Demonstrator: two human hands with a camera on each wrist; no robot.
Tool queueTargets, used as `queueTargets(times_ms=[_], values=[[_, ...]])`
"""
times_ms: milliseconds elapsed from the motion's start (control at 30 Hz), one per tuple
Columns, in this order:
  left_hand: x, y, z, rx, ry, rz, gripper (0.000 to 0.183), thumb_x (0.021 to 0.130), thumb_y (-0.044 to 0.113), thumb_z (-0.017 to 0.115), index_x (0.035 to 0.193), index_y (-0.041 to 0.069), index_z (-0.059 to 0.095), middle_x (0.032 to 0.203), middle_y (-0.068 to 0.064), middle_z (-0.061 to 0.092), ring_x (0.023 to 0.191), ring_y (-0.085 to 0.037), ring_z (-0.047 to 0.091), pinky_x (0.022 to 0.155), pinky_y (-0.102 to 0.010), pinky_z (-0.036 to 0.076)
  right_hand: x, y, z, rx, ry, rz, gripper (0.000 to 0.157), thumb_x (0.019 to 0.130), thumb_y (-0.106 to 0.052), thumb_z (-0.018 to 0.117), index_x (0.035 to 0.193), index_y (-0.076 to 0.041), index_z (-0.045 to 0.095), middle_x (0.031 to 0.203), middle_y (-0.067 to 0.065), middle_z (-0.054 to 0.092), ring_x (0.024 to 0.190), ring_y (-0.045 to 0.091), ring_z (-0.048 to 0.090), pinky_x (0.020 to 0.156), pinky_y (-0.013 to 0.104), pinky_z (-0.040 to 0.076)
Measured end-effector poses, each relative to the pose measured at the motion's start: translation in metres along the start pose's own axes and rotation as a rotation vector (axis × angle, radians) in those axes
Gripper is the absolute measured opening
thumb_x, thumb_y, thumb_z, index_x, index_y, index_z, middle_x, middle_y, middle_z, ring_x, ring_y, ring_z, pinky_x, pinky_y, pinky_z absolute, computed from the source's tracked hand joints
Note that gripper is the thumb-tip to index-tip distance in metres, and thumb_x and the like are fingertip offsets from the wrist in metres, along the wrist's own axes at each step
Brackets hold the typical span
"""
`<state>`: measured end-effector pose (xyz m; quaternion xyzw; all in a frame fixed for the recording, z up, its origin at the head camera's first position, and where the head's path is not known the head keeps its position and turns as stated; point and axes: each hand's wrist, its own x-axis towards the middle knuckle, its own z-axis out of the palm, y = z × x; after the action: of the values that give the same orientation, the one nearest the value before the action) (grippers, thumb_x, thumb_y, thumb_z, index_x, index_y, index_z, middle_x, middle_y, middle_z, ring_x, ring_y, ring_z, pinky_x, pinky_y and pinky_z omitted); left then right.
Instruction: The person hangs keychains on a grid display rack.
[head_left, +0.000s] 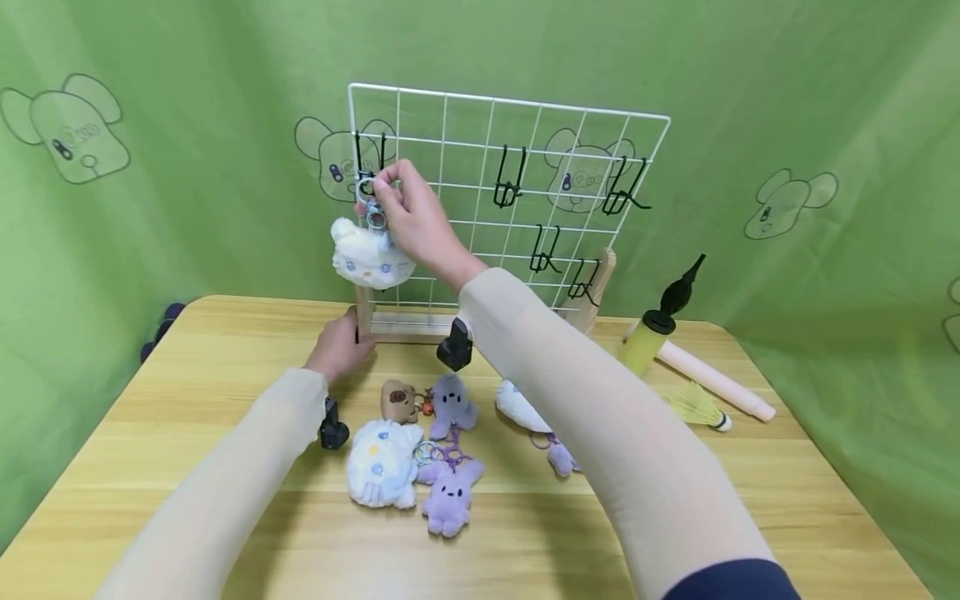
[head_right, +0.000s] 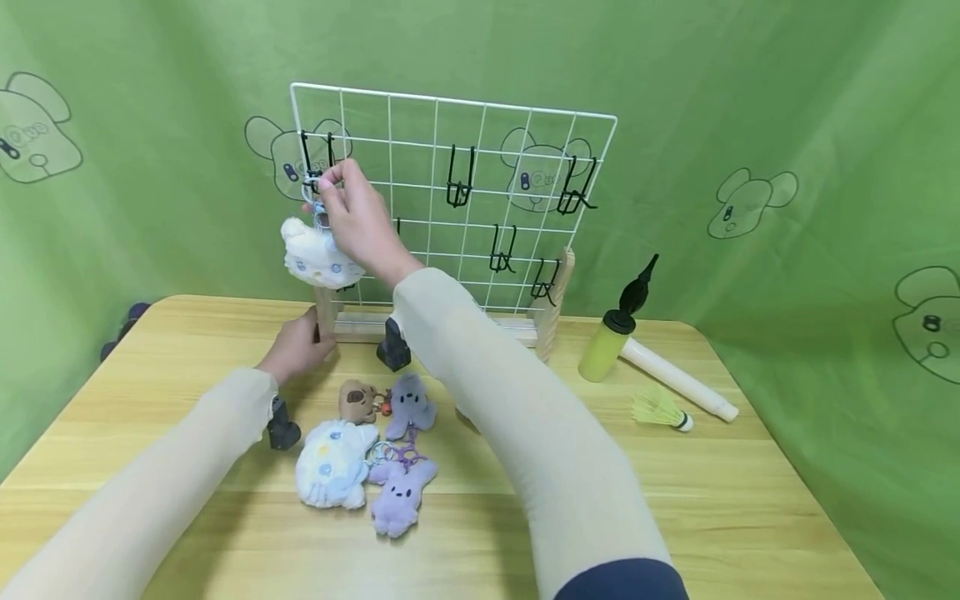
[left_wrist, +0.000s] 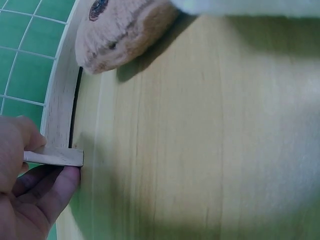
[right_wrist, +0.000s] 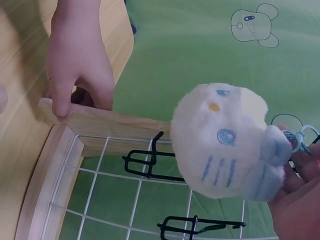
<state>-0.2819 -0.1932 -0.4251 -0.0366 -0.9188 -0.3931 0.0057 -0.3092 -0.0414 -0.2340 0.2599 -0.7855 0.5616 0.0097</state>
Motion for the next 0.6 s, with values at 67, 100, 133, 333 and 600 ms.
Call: queueTargets(times_ms=[67, 100, 133, 333, 600], values=[[-0.001, 0.001, -0.001, -0.001, -0.006, -0.005, 0.049, 0.098, 0.005, 0.057, 0.143, -0.01, 0.045, 0.118, -0.035, 0.067, 0.088, -0.036, 0.067, 0.081, -0.046, 0.062, -0.001, 0.0, -0.002, -0.035, 0.007, -0.008, 0.023, 0.113, -0.019, 0.043, 0.123, 0.0, 0.051, 0.111, 0.023, 0.073, 0.107, 0.031, 0.074, 0.086, 0.029, 0.063], [-0.001, 0.002, -0.001, 0.0, -0.008, -0.003, 0.049, 0.099, 0.005, 0.056, 0.143, -0.01, 0.045, 0.118, -0.035, 0.067, 0.088, -0.035, 0.067, 0.081, -0.046, 0.062, -0.002, 0.0, -0.003, -0.05, 0.009, -0.015, 0.023, 0.112, -0.019, 0.043, 0.123, -0.001, 0.052, 0.109, 0.024, 0.073, 0.104, 0.032, 0.074, 0.083, 0.029, 0.062], [-0.001, 0.002, -0.001, 0.001, -0.008, -0.005, 0.048, 0.099, 0.005, 0.056, 0.143, -0.01, 0.045, 0.118, -0.034, 0.067, 0.088, -0.035, 0.067, 0.081, -0.045, 0.062, -0.003, 0.0, -0.005, -0.065, 0.014, -0.018, 0.023, 0.112, -0.02, 0.044, 0.123, -0.001, 0.053, 0.109, 0.023, 0.073, 0.103, 0.031, 0.073, 0.083, 0.029, 0.062], [-0.002, 0.001, -0.001, -0.007, -0.01, -0.003, 0.048, 0.099, 0.005, 0.055, 0.144, -0.01, 0.044, 0.111, -0.032, 0.066, 0.082, -0.032, 0.065, 0.076, -0.041, 0.061, -0.013, 0.001, -0.018, -0.13, 0.006, -0.067, 0.02, 0.112, -0.019, 0.046, 0.123, -0.003, 0.053, 0.126, 0.015, 0.073, 0.122, 0.023, 0.07, 0.109, 0.028, 0.055], [0.001, -0.002, 0.001, -0.015, -0.011, -0.015, 0.051, 0.101, 0.006, 0.056, 0.148, -0.008, 0.042, 0.112, -0.031, 0.066, 0.086, -0.033, 0.066, 0.078, -0.042, 0.062, -0.053, 0.005, -0.05, -0.254, -0.012, -0.248, 0.023, 0.11, -0.012, 0.048, 0.127, 0.003, 0.052, 0.13, 0.018, 0.067, 0.126, 0.025, 0.066, 0.108, 0.023, 0.054]])
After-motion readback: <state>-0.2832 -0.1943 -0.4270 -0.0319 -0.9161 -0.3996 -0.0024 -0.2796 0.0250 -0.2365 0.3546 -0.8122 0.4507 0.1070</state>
